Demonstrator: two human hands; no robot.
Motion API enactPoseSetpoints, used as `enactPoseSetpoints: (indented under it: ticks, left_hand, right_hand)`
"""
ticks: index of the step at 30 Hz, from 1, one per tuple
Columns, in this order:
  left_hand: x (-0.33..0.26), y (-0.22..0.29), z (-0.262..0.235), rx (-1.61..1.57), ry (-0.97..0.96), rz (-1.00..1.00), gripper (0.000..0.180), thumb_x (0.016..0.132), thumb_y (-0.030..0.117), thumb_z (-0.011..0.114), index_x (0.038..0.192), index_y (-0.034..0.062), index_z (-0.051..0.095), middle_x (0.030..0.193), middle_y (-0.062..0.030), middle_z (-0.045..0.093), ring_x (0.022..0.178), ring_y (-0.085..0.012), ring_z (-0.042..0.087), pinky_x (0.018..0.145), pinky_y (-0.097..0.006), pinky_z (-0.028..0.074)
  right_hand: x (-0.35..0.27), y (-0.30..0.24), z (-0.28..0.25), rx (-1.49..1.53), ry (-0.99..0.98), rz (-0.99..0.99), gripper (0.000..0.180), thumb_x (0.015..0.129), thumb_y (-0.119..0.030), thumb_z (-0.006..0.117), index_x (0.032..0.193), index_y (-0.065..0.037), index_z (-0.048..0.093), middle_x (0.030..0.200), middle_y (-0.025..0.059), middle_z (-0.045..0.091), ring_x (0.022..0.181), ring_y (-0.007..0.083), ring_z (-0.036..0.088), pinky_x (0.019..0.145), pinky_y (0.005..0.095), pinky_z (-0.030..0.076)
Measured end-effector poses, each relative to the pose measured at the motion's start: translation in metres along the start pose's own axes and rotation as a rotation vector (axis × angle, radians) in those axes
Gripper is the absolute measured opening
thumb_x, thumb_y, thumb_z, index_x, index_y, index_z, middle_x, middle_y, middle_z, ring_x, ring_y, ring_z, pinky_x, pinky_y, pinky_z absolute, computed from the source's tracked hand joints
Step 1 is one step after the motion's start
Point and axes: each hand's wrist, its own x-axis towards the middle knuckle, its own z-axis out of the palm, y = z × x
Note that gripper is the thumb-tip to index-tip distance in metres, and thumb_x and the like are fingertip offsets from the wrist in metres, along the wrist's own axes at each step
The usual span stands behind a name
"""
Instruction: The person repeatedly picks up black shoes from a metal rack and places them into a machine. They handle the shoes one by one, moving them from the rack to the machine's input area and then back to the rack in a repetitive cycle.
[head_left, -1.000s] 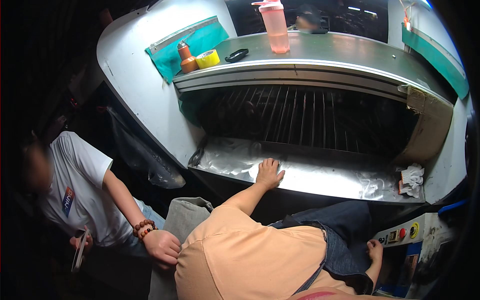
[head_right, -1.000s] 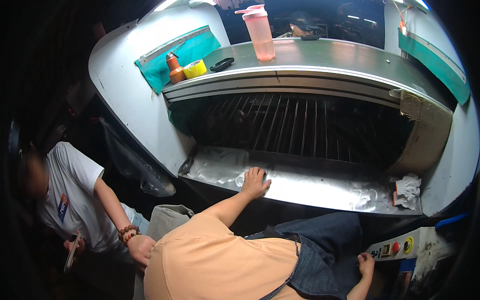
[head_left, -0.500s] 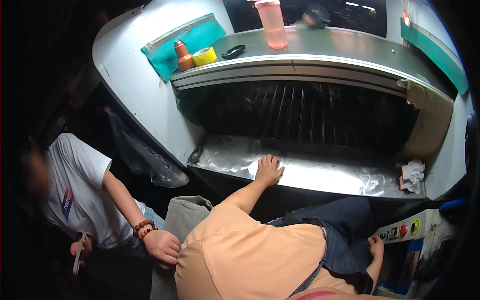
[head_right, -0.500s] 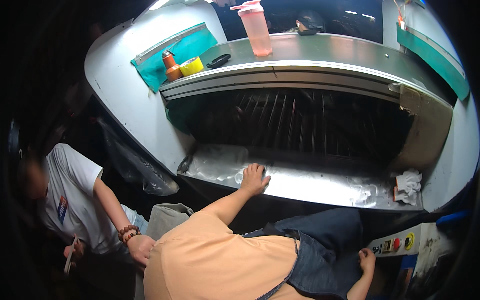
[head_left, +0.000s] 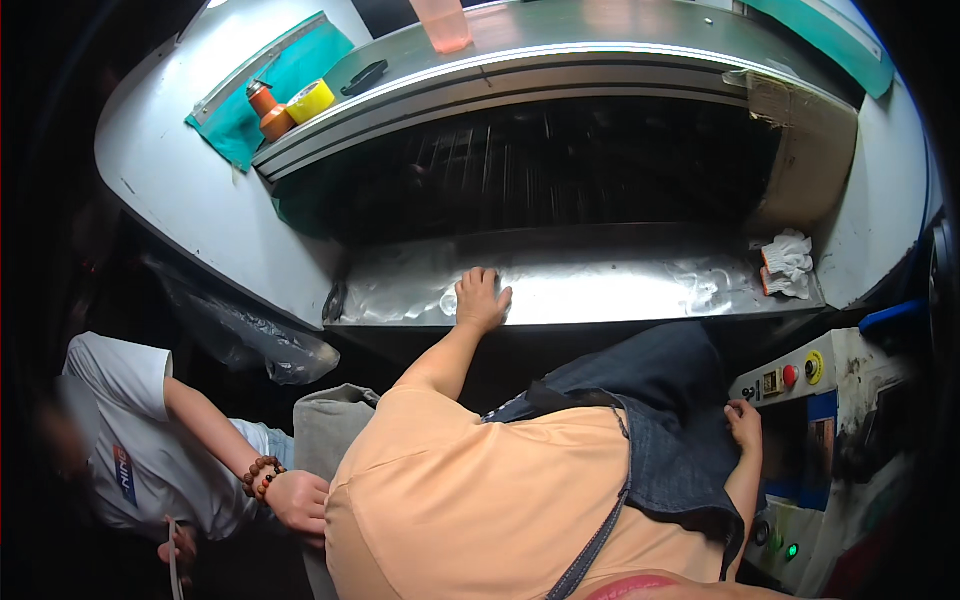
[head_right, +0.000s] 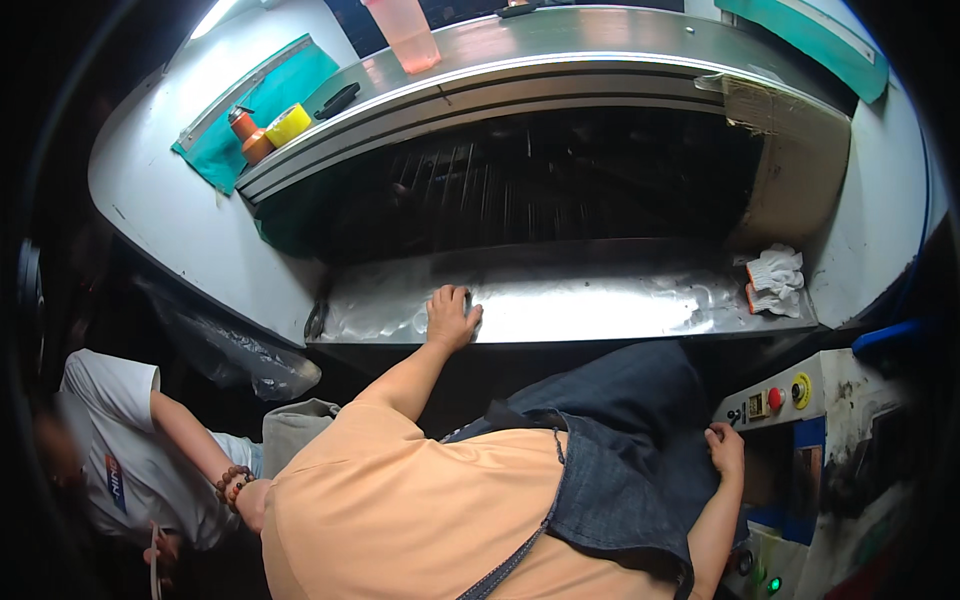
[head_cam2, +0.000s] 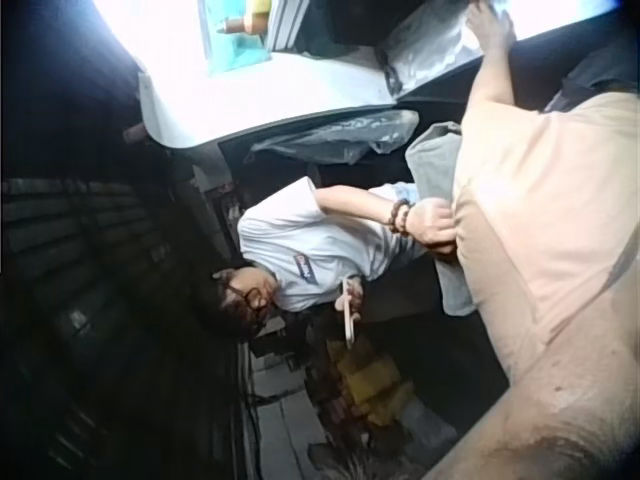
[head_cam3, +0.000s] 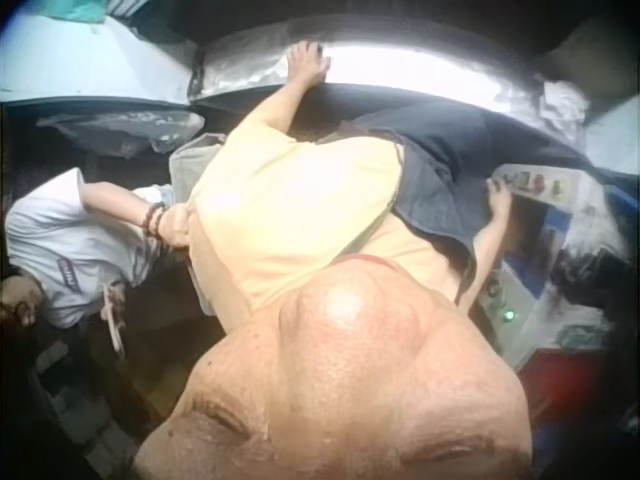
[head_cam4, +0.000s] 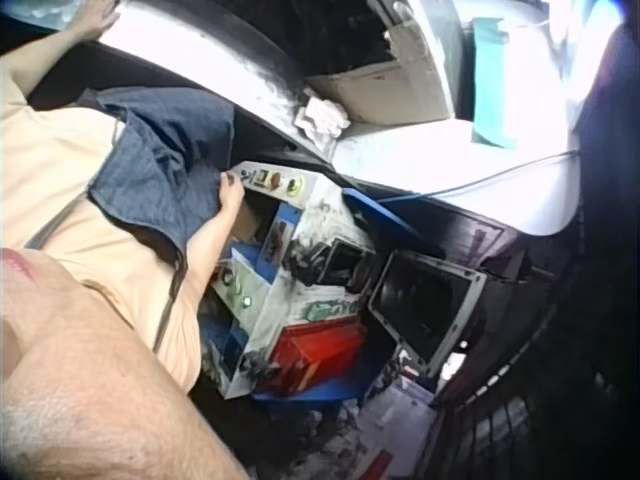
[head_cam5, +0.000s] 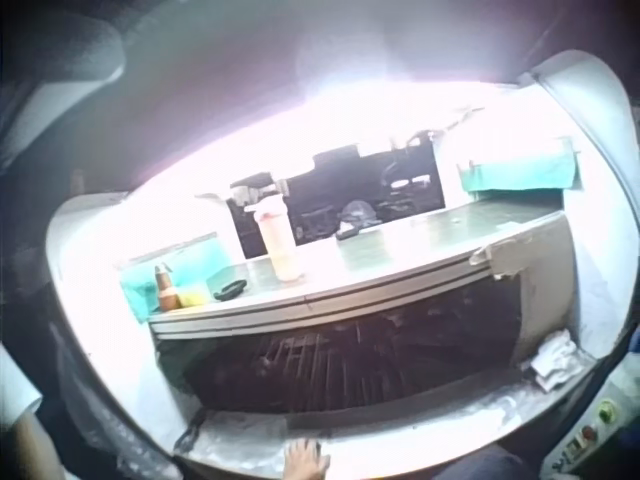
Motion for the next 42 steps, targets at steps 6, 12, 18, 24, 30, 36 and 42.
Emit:
enactPoseSetpoints:
  ticks: [6,12,18,24,30,36,42]
  left_hand:
    - [0.001,-0.002,0.001,0.026,0.005,0.021,0.047,0.085,0.039,0.063,0.118,0.0067,0.057,0.120,-0.0138,0.052,0.117,-0.0326,0.045,0.100,-0.046,0.035]
    - [-0.001,-0.004,0.001,0.042,-0.031,0.010,0.047,0.085,0.038,0.063,0.120,0.0068,0.056,0.123,-0.0138,0.051,0.120,-0.0325,0.044,0.101,-0.047,0.034]
    - [0.000,-0.005,0.002,0.063,-0.043,-0.001,0.050,0.085,0.038,0.064,0.123,0.0077,0.055,0.124,-0.0124,0.050,0.121,-0.0314,0.043,0.103,-0.047,0.033]
    - [0.002,-0.005,0.002,0.052,-0.030,0.000,0.049,0.085,0.039,0.064,0.122,0.0076,0.056,0.124,-0.0122,0.050,0.119,-0.0314,0.044,0.102,-0.047,0.033]
    - [-0.002,-0.006,0.001,0.035,-0.009,0.003,0.048,0.085,0.039,0.064,0.120,0.0072,0.057,0.123,-0.0126,0.050,0.118,-0.0320,0.044,0.100,-0.047,0.034]
    - [-0.001,-0.004,0.000,0.009,0.010,0.019,0.046,0.085,0.039,0.064,0.118,0.0072,0.057,0.120,-0.0128,0.051,0.117,-0.0322,0.044,0.099,-0.047,0.035]
    - [-0.001,-0.006,0.003,-0.005,0.029,0.029,0.044,0.086,0.039,0.065,0.117,0.0076,0.058,0.118,-0.0137,0.052,0.116,-0.0329,0.046,0.098,-0.047,0.036]
  right_hand:
    - [-0.016,0.000,-0.004,-0.063,0.066,-0.044,0.029,0.086,-0.018,0.072,0.109,-0.001,0.068,0.083,0.0118,0.068,0.070,0.0209,0.065,0.067,0.0344,0.053]
    - [-0.071,-0.006,-0.025,-0.407,0.058,0.171,0.040,0.083,-0.025,0.075,0.116,-0.004,0.066,0.115,0.0200,0.062,0.109,0.0360,0.061,0.096,0.0418,0.048]
    - [-0.150,-0.011,-0.055,-0.557,0.171,0.425,0.046,0.082,-0.031,0.075,0.119,-0.006,0.064,0.127,0.0225,0.058,0.121,0.0393,0.055,0.103,0.0462,0.043]
    - [-0.212,0.020,-0.074,-0.538,0.242,0.546,0.043,0.086,-0.035,0.071,0.113,-0.001,0.067,0.111,0.0260,0.067,0.106,0.0426,0.063,0.094,0.0474,0.048]
    - [-0.242,0.060,-0.063,-0.252,0.500,0.468,0.063,0.098,-0.054,0.047,0.109,0.004,0.068,0.105,0.0271,0.068,0.105,0.0442,0.062,0.090,0.0483,0.047]
    - [-0.264,0.100,-0.062,-0.241,0.601,0.523,0.064,0.101,-0.053,0.042,0.103,0.006,0.067,0.100,0.0280,0.067,0.099,0.0455,0.061,0.087,0.0460,0.048]
    - [-0.258,0.125,-0.057,-0.161,0.786,0.224,0.031,0.100,-0.024,0.054,0.106,0.005,0.063,0.098,0.0210,0.068,0.091,0.0329,0.065,0.082,0.0388,0.051]
